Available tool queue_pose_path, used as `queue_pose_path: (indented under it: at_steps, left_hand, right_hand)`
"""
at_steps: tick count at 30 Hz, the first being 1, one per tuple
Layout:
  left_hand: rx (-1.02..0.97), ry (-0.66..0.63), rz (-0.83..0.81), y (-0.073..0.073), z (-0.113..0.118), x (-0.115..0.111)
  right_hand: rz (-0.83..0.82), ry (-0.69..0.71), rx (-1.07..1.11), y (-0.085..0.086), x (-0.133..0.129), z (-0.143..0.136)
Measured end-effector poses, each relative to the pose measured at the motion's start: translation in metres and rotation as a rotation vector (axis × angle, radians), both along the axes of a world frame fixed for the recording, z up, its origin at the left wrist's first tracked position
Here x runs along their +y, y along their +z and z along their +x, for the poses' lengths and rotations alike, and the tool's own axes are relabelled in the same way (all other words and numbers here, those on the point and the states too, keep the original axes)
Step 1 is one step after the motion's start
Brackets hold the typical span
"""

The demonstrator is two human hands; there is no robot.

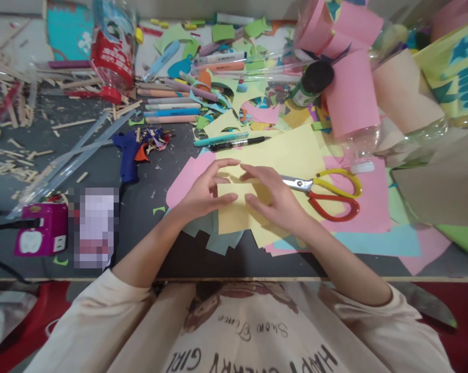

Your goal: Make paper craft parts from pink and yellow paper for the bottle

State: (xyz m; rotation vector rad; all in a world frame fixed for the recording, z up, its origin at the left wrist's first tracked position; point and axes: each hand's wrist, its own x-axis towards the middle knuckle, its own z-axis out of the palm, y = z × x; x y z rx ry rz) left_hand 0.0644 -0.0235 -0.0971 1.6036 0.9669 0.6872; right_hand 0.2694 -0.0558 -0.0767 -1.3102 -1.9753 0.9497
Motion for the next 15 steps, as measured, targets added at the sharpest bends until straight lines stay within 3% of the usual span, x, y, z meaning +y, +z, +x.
queue_pose_path:
  at_steps: [5,8,12,15]
  left_hand:
    - [-0.091,0.24,-0.064,-0.013,0.0,0.004]
    - [-0.167,0.312,-0.094,-0.015,0.0,0.006]
    - [-0.058,0.391,0.062,-0.009,0.003,0.005]
    - [0.018,0.314,0.17,-0.002,0.006,0.002]
  right_hand:
    - [-0.256,-0.219,0.359,-0.015,-0.006,-0.011]
    - [-0.362,-0.351,0.542,-0.02,-0.006,-0.012]
    - [-0.449,-0.308,0.628,-0.02,-0.004,-0.012]
    - [-0.475,-0.266,0.643,-0.018,-0.002,-0.011]
